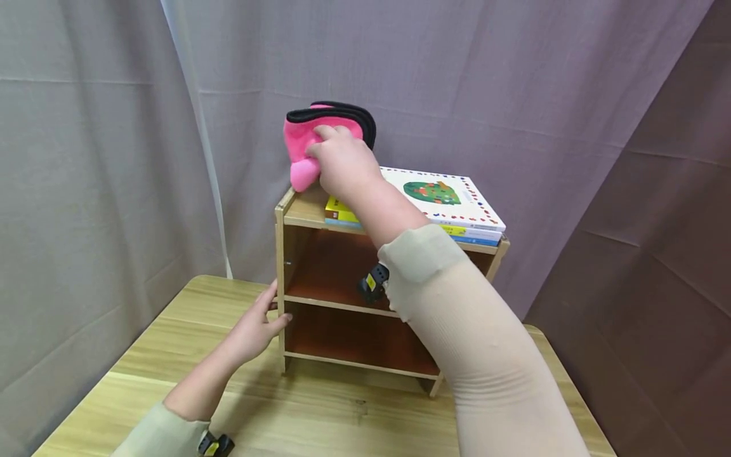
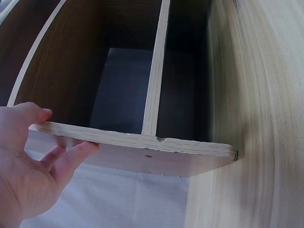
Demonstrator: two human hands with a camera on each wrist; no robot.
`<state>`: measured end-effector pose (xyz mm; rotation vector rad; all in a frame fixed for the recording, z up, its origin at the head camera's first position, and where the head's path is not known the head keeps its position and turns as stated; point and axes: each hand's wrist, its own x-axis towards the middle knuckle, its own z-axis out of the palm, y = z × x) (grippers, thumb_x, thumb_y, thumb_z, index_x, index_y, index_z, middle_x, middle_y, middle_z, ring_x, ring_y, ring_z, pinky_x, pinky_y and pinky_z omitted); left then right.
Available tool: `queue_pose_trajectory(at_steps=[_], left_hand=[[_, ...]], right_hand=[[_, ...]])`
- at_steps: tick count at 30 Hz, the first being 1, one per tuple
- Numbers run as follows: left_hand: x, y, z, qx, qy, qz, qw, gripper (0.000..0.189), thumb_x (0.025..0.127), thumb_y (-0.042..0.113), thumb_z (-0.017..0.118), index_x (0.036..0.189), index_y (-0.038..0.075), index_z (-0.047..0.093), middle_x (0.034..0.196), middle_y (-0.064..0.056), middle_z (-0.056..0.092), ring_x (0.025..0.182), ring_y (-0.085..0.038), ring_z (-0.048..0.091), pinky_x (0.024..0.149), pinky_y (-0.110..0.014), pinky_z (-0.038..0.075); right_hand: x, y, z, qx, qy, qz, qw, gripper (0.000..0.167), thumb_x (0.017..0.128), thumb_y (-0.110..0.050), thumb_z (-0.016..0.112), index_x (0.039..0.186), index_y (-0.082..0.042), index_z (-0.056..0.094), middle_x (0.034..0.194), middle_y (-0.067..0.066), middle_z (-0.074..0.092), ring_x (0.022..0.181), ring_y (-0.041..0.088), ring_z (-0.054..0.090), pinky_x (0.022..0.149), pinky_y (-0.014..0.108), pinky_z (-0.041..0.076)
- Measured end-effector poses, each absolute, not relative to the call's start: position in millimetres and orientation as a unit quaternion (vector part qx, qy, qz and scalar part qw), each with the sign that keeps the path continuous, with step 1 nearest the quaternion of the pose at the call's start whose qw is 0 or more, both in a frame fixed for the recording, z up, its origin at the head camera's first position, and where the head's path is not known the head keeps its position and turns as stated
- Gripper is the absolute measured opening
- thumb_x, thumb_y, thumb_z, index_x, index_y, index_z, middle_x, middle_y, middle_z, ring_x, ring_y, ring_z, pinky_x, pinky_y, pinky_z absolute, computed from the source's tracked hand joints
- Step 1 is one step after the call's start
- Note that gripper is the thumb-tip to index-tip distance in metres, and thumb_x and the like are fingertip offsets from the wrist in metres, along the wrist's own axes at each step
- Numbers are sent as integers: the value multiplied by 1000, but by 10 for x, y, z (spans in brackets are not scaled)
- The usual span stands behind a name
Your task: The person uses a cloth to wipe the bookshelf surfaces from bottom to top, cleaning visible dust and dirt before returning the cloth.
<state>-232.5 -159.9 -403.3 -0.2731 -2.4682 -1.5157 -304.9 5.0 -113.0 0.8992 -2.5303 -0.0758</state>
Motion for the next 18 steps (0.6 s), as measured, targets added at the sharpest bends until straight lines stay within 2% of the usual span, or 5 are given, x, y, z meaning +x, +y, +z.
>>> queue_pose_trajectory(at_steps=[6, 12, 18], left_hand=[[-2323, -1594, -4025, -91, -844, -516, 116, 86, 95, 13, 65, 159, 37, 12, 156, -10, 32, 131, -35, 46, 99, -54, 47], [-2315, -1590, -4010, -88, -844, -517, 116, 86, 95, 13, 65, 160, 35, 13, 156, -11, 33, 131, -35, 47, 99, -53, 47], [-2298, -1597, -4017, -85, -846, -514, 114, 85, 96, 15, 65, 159, 36, 13, 156, -9, 33, 131, -34, 47, 97, -50, 49]], right_hand=[[-3057, 17, -1171, 320, -929, 8, 185, 49, 94, -10, 45, 139, -25, 60, 150, 1, 44, 137, 28, 40, 109, 45, 38], [-3058, 17, -1194, 322, -929, 5, 180, 49, 95, -14, 45, 143, -24, 54, 142, 4, 53, 128, 28, 49, 105, 48, 40], [-3049, 22, -1226, 320, -931, -21, 176, 31, 100, -27, 44, 128, -21, 57, 117, 2, 65, 107, 27, 57, 95, 52, 43]])
